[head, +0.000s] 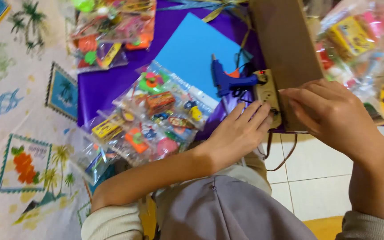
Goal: Sealing small plastic bags containing various items using a hot glue gun.
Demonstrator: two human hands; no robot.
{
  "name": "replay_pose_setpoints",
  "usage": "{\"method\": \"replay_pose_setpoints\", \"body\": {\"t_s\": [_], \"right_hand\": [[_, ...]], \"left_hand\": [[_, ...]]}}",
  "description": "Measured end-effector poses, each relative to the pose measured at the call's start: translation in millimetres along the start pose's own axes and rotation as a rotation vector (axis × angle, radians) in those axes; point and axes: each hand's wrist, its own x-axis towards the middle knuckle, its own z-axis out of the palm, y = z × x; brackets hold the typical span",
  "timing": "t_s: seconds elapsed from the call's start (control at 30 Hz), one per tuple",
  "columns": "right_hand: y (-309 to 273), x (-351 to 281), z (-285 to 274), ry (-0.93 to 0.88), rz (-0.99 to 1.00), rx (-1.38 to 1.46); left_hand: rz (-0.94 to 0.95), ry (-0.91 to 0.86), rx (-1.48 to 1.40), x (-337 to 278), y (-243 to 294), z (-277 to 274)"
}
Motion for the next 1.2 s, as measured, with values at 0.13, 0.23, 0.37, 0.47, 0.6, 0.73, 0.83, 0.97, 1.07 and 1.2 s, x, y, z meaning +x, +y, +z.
{"method": "replay_pose_setpoints", "body": {"t_s": [0.13,0.23,0.37,0.47,0.6,0.73,0.83,0.97,1.07,1.2], "right_hand": [[18,-21,-19,0.114,0.072,-0.001],[31,-36,-31,0.274,0.164,-0.038],[51,-48,-42,0.409,0.272,-0.041],[68,-54,-45,0.424,0.341,-0.004],[88,-54,-49,0.316,0.316,-0.040],[112,-42,-33,0.221,0.206,-0.067],[129,-33,-12,0.200,0.176,-0.138],[148,-24,18,-0.075,0.230,-0.119],[144,-19,13,-0.071,0.282,-0.208],[153,-24,6,0.095,0.394,-0.307]], "left_hand": [[0.088,-0.020,0.012,39,5,6],[0.180,0.008,0.061,67,6,18],[0.274,0.023,0.055,95,5,39],[0.320,0.065,-0.018,103,5,59],[0.309,0.150,-0.181,105,7,77],[0.315,0.059,-0.197,99,6,87],[0.301,0.069,-0.233,97,6,87],[0.301,0.021,-0.209,93,3,92],[0.297,0.040,-0.205,94,4,92],[0.283,0.067,-0.218,94,4,91]]}}
